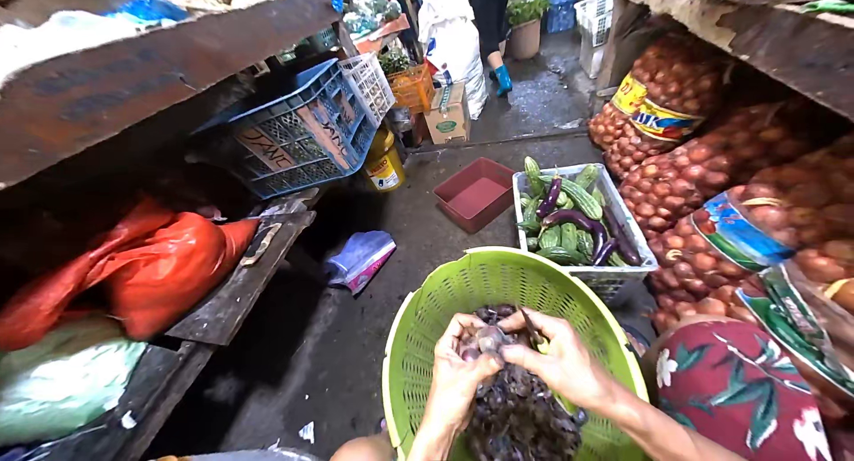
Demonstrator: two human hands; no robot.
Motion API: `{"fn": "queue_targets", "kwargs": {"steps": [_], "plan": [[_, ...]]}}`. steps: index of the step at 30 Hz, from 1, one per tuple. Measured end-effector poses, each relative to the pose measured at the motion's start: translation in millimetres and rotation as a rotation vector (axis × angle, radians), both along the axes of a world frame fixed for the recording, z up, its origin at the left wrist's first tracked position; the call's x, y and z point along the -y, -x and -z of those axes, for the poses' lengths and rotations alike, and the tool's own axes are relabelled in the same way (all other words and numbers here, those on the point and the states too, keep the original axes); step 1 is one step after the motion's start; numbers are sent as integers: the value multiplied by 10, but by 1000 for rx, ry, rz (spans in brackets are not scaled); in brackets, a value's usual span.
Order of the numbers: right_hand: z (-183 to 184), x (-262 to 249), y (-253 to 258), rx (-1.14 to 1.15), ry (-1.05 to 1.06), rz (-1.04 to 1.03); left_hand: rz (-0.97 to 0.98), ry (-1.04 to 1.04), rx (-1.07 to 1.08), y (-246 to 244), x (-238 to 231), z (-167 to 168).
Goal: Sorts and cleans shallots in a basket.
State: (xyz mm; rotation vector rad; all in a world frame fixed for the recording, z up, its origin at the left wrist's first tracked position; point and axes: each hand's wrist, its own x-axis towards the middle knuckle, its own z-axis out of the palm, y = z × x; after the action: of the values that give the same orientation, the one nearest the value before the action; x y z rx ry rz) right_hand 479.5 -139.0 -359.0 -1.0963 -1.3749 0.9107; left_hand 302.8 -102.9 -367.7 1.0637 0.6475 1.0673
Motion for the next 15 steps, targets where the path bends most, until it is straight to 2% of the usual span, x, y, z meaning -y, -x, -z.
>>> {"fn": "queue_targets", "kwargs": {"steps": [3,5,8,11,15], "plan": [[126,-23,15,116,-222,68,-29,15,-23,-13,12,-4],[197,-50,32,304,-430,159,-71,-15,-83,-11,17,-15],[264,-71,34,542,-597,224,-101,-31,-152,-2,17,4],[252,-82,20,639,-610,234,-61,-21,-153,2,18,-12],[168,-92,-18,582,-477,273,105,16,-16,37,24,-62]]}}
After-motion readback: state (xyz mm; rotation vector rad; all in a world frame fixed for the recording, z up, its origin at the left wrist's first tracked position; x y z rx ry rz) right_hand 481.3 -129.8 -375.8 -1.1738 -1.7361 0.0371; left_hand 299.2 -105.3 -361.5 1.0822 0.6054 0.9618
